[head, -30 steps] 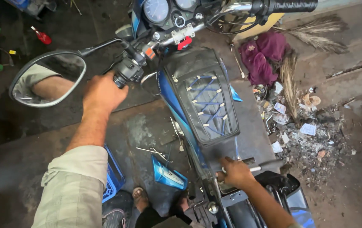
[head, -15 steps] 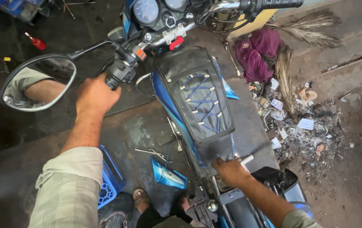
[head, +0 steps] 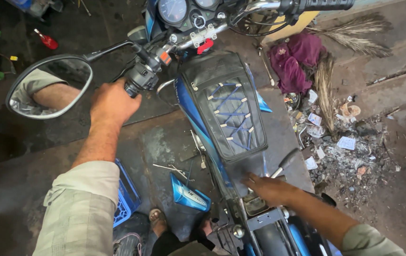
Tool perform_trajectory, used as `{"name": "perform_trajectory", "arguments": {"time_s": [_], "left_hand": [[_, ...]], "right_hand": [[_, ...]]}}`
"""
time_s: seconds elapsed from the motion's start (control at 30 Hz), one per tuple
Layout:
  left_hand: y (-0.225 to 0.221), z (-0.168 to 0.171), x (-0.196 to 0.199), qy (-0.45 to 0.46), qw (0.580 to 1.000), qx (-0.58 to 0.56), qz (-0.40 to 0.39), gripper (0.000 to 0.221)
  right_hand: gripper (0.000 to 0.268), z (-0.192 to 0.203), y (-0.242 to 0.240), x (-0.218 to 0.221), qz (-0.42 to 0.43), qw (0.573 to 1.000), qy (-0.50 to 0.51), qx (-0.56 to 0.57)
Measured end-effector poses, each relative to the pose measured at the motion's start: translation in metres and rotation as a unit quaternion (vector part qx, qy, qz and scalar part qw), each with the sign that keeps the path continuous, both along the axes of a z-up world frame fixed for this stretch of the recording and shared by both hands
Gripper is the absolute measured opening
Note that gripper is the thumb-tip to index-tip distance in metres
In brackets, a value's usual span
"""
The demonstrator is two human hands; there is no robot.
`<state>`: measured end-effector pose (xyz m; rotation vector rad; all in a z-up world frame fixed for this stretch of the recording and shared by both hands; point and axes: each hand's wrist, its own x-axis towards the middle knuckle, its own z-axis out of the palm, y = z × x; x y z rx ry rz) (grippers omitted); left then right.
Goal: Repairing and reassembling components of a blue motorcycle in a workshop.
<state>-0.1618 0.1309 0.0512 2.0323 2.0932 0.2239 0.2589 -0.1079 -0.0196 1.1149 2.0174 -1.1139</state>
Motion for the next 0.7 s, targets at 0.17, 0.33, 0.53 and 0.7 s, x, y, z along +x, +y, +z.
{"name": "perform_trajectory", "arguments": {"time_s": [0.17, 0.33, 0.53, 0.7], "left_hand": [[-0.002, 0.006, 0.001, 0.001, 1.0, -0.001, -0.005, 0.046], [-0.002, 0.005, 0.003, 0.003, 1.0, -0.011, 0.002, 0.047], [-0.002, 0.003, 0.002, 0.009, 1.0, -0.01, 0.003, 0.046], [-0.004, 0.005, 0.001, 0.007, 1.0, -0.005, 0.002, 0.044]], "right_hand": [[0.071, -0.067, -0.026, 0.046, 0.042, 0.981, 0.132, 0.139], [0.063, -0.049, -0.028, 0.036, 0.068, 0.975, 0.098, 0.187], [0.075, -0.037, -0.046, 0.013, -0.086, 0.986, -0.047, 0.134], [0.069, -0.089, -0.094, -0.006, -0.335, 0.926, -0.105, 0.137]]}}
